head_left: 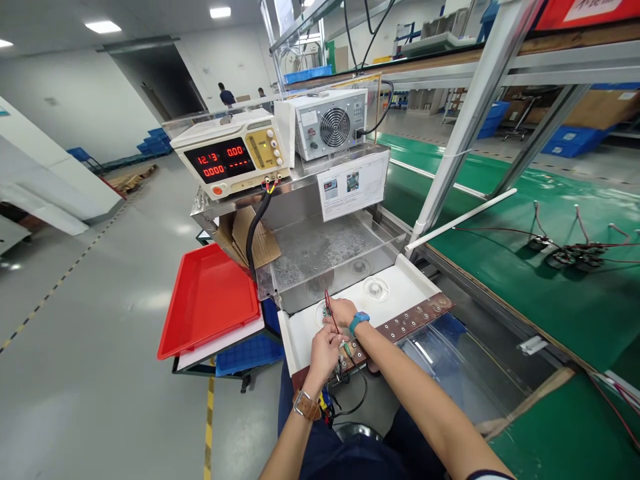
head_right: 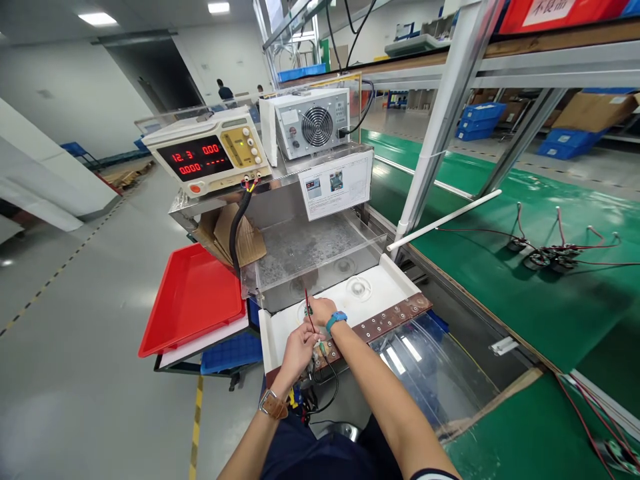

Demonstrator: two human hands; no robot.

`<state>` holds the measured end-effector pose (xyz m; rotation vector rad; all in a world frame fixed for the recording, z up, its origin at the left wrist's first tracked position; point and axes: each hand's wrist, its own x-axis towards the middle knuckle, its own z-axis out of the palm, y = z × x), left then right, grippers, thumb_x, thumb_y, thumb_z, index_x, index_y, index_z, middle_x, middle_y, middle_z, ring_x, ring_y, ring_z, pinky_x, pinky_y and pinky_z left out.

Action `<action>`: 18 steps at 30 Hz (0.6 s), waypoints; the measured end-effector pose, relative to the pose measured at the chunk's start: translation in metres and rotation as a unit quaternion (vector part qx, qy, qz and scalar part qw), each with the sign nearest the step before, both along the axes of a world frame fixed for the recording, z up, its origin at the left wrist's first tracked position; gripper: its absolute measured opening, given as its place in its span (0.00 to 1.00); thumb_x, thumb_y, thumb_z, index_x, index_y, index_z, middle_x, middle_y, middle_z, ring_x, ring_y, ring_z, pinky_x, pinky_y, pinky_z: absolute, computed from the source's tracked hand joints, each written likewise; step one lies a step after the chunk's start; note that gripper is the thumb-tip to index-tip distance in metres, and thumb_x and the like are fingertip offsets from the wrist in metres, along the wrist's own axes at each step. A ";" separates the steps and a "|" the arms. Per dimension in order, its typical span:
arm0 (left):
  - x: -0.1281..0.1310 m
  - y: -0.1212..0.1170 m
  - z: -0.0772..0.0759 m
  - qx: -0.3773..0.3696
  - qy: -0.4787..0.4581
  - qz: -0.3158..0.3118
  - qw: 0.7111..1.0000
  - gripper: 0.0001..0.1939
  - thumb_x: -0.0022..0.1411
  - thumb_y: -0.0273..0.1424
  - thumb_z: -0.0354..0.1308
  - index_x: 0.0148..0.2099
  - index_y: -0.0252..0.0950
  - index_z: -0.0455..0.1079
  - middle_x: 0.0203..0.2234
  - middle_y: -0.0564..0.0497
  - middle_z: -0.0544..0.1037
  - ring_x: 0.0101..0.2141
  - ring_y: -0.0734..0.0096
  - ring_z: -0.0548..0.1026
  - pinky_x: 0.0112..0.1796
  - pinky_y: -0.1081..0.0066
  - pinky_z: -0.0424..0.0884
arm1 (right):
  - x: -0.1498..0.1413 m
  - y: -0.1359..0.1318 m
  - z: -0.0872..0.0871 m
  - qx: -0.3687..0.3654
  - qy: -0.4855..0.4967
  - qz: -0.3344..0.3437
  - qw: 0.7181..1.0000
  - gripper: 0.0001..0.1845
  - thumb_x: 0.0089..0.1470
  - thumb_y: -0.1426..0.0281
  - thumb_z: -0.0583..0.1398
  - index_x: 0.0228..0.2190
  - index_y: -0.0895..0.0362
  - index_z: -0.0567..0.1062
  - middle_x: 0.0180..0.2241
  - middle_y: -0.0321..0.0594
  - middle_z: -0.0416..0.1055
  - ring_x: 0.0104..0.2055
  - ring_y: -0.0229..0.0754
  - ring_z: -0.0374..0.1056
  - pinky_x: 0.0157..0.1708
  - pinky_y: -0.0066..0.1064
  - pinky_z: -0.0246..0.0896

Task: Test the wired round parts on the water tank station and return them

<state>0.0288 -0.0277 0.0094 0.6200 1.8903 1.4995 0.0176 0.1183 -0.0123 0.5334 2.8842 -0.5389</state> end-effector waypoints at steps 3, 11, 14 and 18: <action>-0.001 0.001 -0.002 0.001 -0.010 0.006 1.000 0.05 0.52 0.33 0.56 0.32 0.39 0.64 0.24 0.49 0.80 0.33 0.60 0.81 0.36 0.67 0.70 | -0.001 0.000 -0.001 0.003 0.000 0.000 1.000 0.25 0.51 0.57 0.62 0.47 0.56 0.69 0.41 0.48 0.77 0.44 0.51 0.73 0.37 0.31 0.59; 0.001 0.002 0.000 0.010 -0.030 0.015 0.999 0.07 0.51 0.34 0.58 0.31 0.39 0.65 0.22 0.50 0.79 0.31 0.61 0.80 0.35 0.67 0.70 | -0.001 0.000 -0.003 0.005 0.003 -0.001 1.000 0.24 0.51 0.57 0.62 0.47 0.57 0.69 0.41 0.48 0.77 0.44 0.51 0.73 0.37 0.31 0.60; 0.002 0.002 0.002 0.004 -0.042 0.010 0.999 0.07 0.51 0.34 0.59 0.31 0.38 0.65 0.22 0.50 0.79 0.31 0.62 0.80 0.36 0.67 0.70 | -0.001 -0.001 -0.001 -0.002 0.001 -0.004 1.000 0.24 0.51 0.58 0.62 0.47 0.56 0.69 0.41 0.48 0.77 0.44 0.51 0.73 0.38 0.32 0.59; 0.002 0.001 0.004 -0.004 -0.037 -0.001 0.999 0.06 0.51 0.34 0.58 0.31 0.37 0.66 0.23 0.49 0.79 0.31 0.62 0.80 0.36 0.67 0.69 | 0.000 -0.001 0.002 -0.012 -0.005 -0.012 1.000 0.24 0.51 0.58 0.63 0.47 0.56 0.69 0.41 0.48 0.76 0.45 0.51 0.72 0.38 0.31 0.59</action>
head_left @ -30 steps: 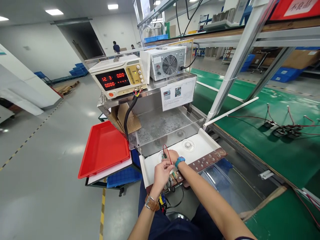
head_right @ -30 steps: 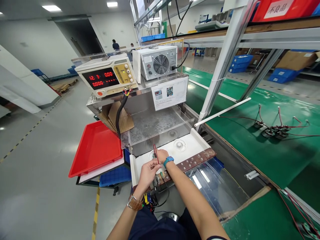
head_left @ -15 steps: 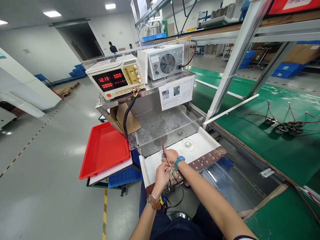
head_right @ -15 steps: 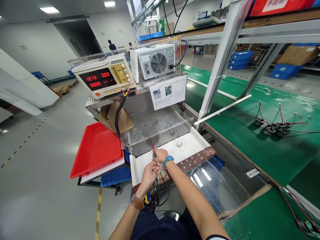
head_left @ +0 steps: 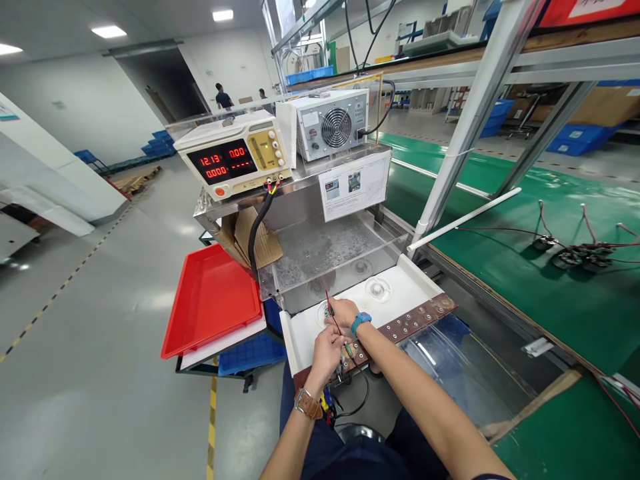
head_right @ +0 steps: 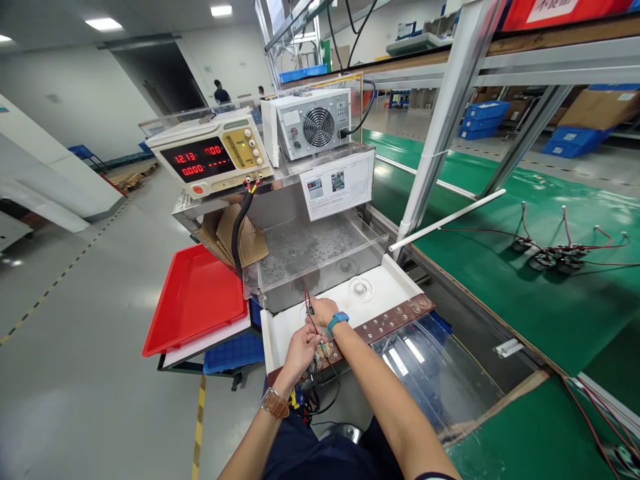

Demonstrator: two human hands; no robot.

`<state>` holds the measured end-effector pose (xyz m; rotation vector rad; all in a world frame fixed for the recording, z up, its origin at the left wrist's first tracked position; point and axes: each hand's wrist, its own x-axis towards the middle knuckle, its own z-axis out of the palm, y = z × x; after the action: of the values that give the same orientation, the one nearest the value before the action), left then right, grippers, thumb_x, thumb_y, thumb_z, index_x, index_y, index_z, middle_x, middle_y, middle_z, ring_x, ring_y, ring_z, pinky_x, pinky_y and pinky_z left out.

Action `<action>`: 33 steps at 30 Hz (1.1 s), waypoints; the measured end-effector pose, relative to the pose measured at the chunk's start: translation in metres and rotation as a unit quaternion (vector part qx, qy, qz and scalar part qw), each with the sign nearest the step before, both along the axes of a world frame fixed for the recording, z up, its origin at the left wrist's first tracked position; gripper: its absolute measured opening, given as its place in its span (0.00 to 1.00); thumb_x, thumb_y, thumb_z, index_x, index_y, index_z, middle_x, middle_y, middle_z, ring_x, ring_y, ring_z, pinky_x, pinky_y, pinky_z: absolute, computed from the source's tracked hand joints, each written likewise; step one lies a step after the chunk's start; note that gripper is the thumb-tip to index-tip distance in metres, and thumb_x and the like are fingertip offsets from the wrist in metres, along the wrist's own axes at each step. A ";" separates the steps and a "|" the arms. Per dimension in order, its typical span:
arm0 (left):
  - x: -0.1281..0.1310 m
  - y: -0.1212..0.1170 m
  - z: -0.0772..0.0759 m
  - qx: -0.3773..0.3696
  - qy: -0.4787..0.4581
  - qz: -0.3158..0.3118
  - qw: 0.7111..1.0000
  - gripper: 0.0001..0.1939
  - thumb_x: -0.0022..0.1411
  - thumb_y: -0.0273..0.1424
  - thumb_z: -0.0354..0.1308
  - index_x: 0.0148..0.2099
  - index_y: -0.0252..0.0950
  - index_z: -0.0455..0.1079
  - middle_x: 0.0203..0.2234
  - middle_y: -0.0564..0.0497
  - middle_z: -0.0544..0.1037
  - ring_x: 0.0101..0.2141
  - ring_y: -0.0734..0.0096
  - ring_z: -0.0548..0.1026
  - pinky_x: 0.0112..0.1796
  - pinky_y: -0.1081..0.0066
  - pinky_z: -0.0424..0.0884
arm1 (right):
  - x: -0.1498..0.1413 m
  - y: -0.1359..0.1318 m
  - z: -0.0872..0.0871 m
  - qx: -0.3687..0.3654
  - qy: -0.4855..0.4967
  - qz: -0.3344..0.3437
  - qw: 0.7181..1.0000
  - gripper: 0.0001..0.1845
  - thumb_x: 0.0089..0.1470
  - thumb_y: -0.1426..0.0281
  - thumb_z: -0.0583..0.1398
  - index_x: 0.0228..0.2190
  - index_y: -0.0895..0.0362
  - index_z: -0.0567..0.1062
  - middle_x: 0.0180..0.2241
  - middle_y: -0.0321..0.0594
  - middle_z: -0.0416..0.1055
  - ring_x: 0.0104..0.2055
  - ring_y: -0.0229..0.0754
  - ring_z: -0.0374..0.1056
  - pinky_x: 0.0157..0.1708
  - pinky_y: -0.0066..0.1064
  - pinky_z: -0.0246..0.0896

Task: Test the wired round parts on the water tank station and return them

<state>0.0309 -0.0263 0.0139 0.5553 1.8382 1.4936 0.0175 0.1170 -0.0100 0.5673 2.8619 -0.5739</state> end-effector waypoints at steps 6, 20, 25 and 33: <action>0.000 -0.001 0.001 -0.002 0.007 0.006 1.000 0.05 0.52 0.33 0.57 0.31 0.38 0.66 0.23 0.49 0.79 0.32 0.61 0.80 0.36 0.67 0.68 | 0.001 -0.001 0.001 -0.006 -0.001 0.000 1.000 0.25 0.51 0.59 0.62 0.48 0.56 0.69 0.42 0.48 0.76 0.45 0.50 0.72 0.38 0.31 0.58; -0.001 -0.002 -0.001 0.009 -0.011 0.007 1.000 0.06 0.51 0.33 0.58 0.31 0.38 0.65 0.23 0.49 0.79 0.32 0.60 0.80 0.36 0.67 0.69 | 0.000 -0.001 -0.002 0.010 0.018 0.005 1.000 0.24 0.50 0.58 0.63 0.46 0.57 0.69 0.40 0.48 0.76 0.44 0.50 0.72 0.38 0.31 0.58; 0.000 -0.002 -0.002 0.018 -0.023 0.011 1.000 0.06 0.52 0.33 0.58 0.32 0.38 0.65 0.22 0.50 0.79 0.32 0.61 0.80 0.35 0.67 0.70 | 0.002 -0.002 0.003 0.006 0.009 0.001 1.000 0.23 0.50 0.57 0.63 0.45 0.56 0.69 0.40 0.46 0.76 0.43 0.50 0.73 0.36 0.31 0.58; 0.000 -0.002 0.002 0.006 -0.022 0.024 0.999 0.05 0.49 0.32 0.57 0.30 0.38 0.64 0.21 0.49 0.79 0.28 0.62 0.78 0.33 0.67 0.67 | 0.001 -0.006 0.003 0.001 0.029 -0.004 1.000 0.20 0.48 0.61 0.63 0.43 0.56 0.70 0.38 0.46 0.77 0.41 0.51 0.73 0.34 0.31 0.57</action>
<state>0.0312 -0.0279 0.0155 0.4825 1.8211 1.5363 0.0183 0.1106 -0.0073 0.5718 2.9158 -0.5978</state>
